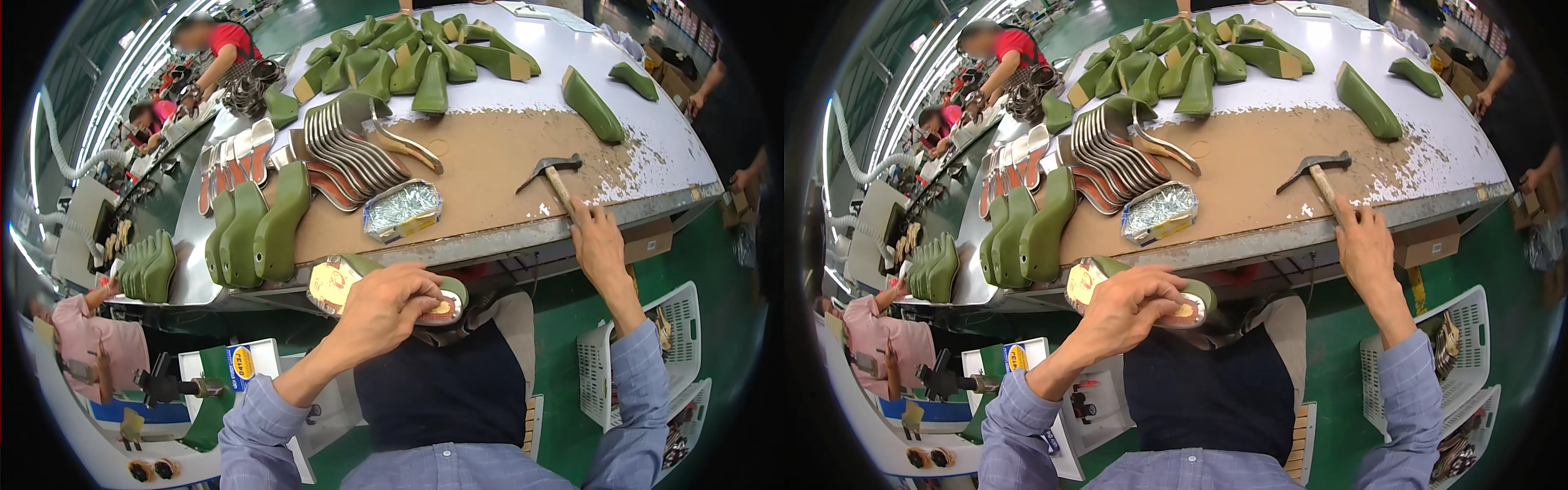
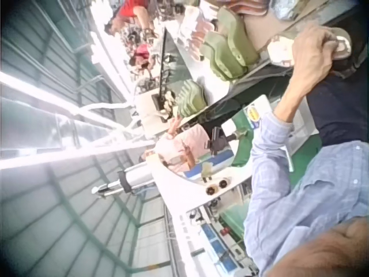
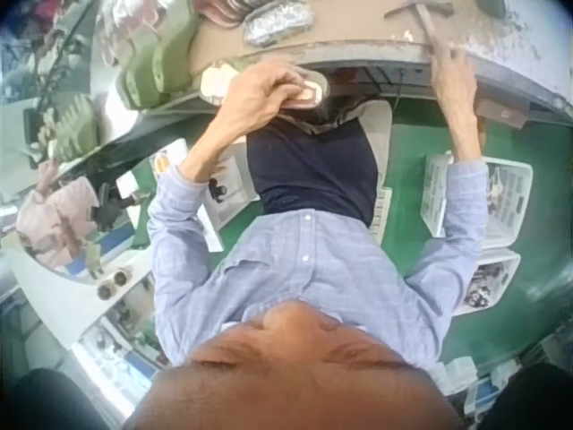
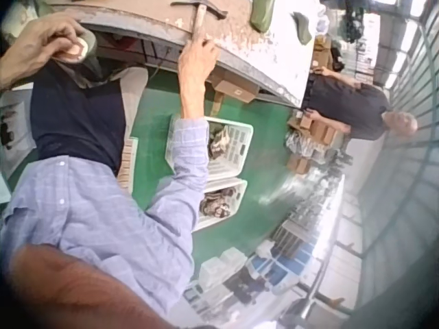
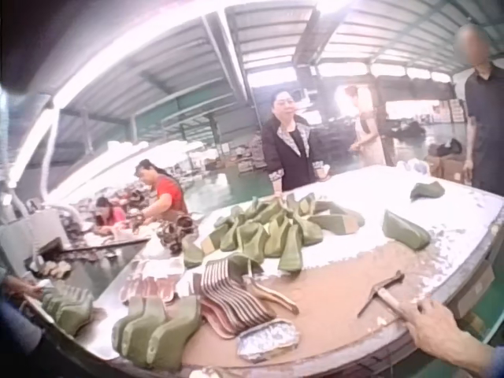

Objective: The person assembles shoe components by hand in a factory setting. They place a metal insole into a green shoe upper, position the assembly on a wooden block, and use a hammer to secure the parts. The person repeats this process for multiple units, moving finished shoes to a pile on the table.

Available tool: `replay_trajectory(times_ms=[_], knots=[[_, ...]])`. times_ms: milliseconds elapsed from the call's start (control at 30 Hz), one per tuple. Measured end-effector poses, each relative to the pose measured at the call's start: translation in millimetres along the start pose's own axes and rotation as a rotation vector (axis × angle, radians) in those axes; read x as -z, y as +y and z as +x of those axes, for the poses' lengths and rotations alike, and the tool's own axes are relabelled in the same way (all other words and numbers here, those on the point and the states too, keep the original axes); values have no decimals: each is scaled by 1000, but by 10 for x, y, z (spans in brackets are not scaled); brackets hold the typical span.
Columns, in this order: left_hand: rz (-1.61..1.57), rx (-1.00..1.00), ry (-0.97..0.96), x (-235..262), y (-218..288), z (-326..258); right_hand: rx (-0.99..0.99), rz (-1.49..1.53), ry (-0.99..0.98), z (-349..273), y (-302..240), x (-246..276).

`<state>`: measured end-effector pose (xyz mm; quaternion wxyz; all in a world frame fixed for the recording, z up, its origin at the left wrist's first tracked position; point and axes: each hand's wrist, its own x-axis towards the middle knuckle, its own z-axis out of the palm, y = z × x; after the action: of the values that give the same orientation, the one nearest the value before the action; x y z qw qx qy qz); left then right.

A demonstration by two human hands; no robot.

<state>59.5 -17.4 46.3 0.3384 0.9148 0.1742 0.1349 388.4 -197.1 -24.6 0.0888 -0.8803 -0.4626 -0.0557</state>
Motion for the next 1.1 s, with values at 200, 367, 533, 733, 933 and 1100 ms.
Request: replay_trajectory(times_ms=[200,367,533,733,933,1100], knots=[[-23,41,-25,17,36,11,109,346,247,-98,40,-84],[110,-131,14,-40,-46,-11,-154,870,-16,-678,-527,565],[107,-127,55,-67,-51,-49,174,922,74,-1124,-668,914],[154,-76,12,-6,44,-43,445,889,42,-1309,-889,1171],[117,-53,-107,109,78,-4,359,924,111,-1353,-945,1027],[593,-254,-151,316,-183,-29,-58,1315,-139,-1533,-782,1011]])
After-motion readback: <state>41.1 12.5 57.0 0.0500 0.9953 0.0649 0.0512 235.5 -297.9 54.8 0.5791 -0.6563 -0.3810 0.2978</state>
